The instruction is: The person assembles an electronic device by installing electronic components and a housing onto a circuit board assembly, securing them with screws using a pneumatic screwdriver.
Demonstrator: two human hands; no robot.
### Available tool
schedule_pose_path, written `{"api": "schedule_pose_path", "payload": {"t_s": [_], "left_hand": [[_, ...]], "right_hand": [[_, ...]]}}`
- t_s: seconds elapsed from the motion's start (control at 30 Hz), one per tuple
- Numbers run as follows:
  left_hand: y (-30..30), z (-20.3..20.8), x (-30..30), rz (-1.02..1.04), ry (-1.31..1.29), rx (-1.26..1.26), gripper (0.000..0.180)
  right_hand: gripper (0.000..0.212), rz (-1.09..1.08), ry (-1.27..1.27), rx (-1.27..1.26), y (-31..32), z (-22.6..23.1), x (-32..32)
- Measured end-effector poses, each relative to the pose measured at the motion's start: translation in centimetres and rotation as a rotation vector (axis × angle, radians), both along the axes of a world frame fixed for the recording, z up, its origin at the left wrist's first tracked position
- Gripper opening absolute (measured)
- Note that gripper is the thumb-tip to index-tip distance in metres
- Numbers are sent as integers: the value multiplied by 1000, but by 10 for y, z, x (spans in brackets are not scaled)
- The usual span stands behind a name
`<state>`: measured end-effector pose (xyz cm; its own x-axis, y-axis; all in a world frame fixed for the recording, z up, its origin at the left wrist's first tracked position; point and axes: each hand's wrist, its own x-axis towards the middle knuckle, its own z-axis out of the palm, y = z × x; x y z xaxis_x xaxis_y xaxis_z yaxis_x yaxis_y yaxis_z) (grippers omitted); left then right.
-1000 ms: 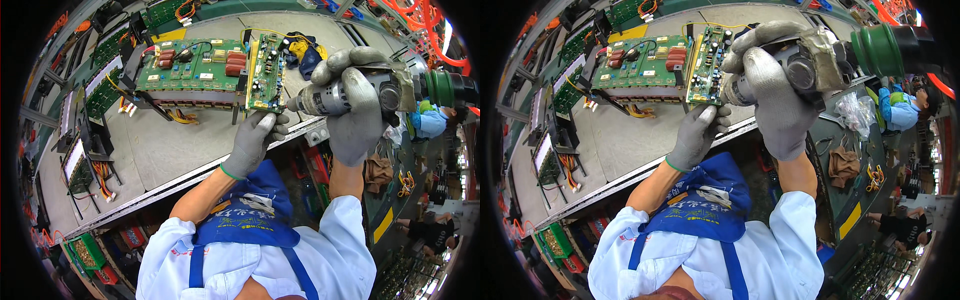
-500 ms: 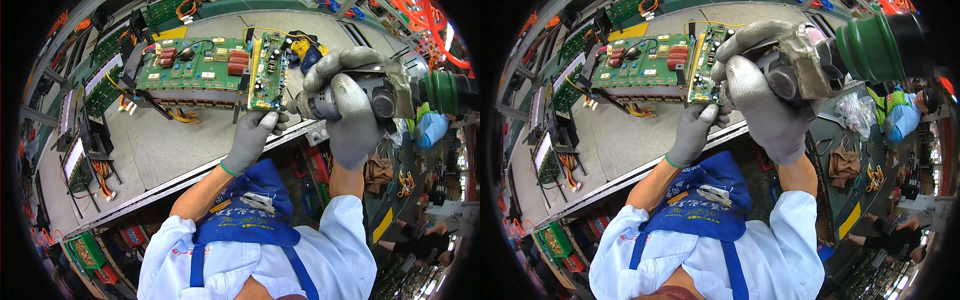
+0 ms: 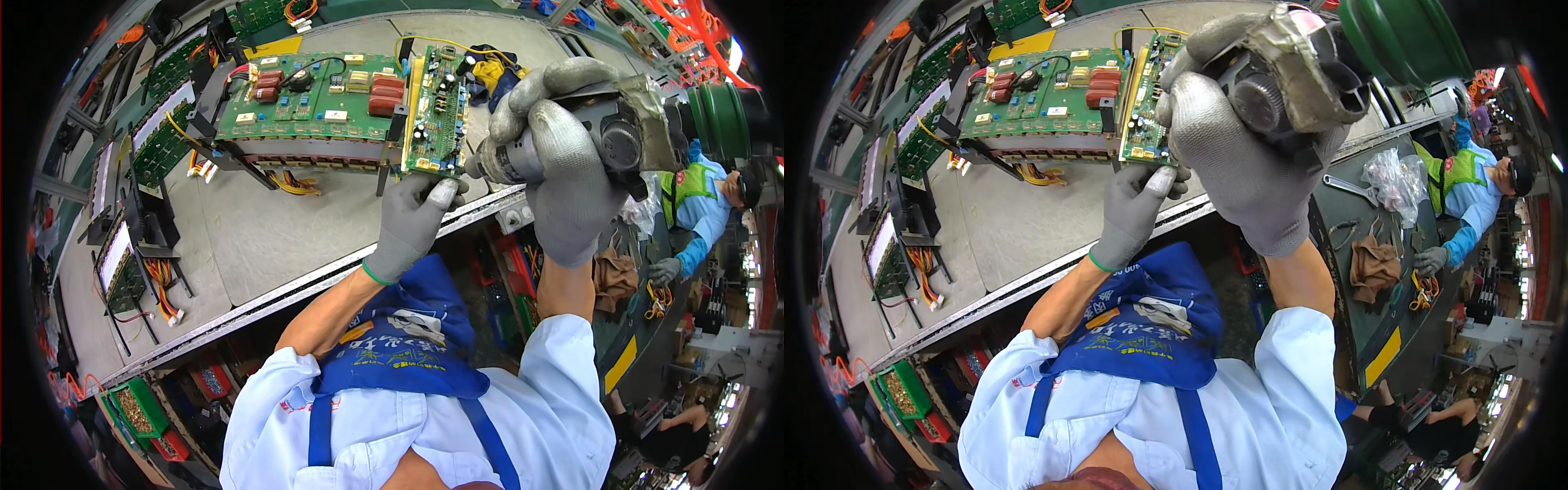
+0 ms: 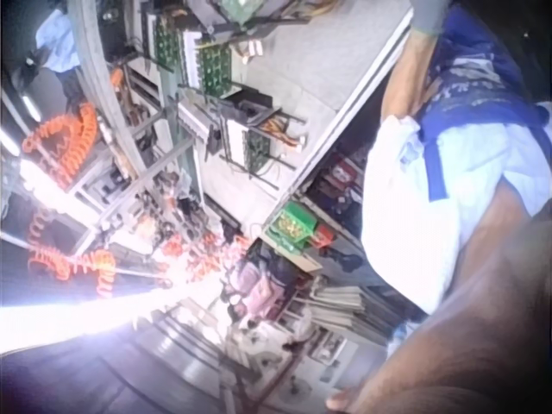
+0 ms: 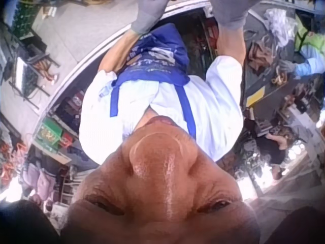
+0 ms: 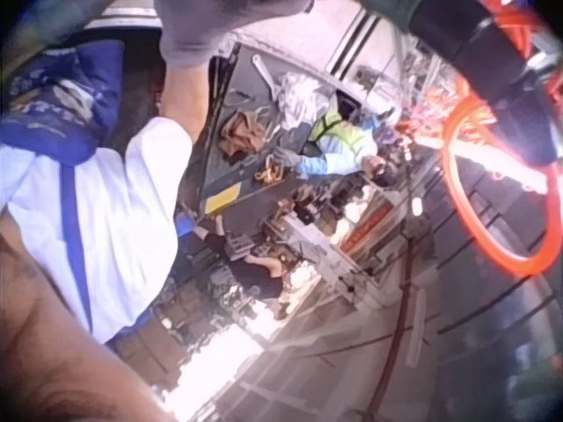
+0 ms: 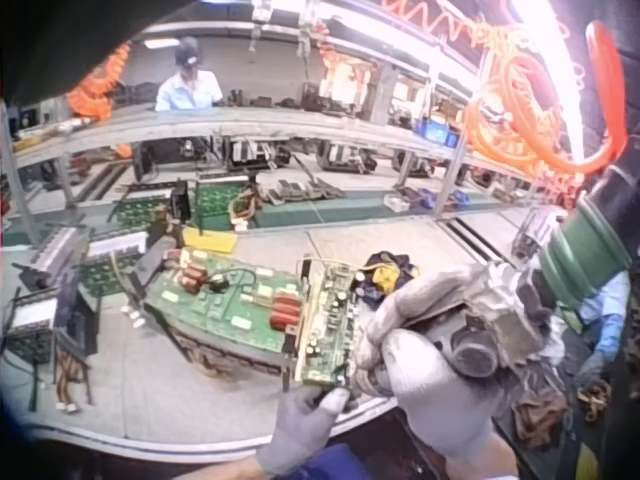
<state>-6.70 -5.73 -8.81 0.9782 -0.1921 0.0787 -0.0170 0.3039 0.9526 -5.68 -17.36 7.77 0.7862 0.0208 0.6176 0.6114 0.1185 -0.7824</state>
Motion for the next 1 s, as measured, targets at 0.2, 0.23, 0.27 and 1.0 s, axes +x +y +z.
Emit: {"api": "schedule_pose_path", "payload": {"t_s": [0.2, 0.23, 0.27, 1.0], "left_hand": [[0, 8, -4, 18, 13, -2, 35], [1, 10, -4, 22, 14, -3, 35], [4, 11, -3, 13, 15, 27, 34], [3, 18, -7, 4, 42, 50, 31]], "right_hand": [[32, -93, 80, -35, 10, 13, -10], [32, -89, 82, -37, 11, 13, -11], [32, -64, 109, -57, 11, 13, -11], [33, -67, 103, -225, 12, 17, -12]]}}
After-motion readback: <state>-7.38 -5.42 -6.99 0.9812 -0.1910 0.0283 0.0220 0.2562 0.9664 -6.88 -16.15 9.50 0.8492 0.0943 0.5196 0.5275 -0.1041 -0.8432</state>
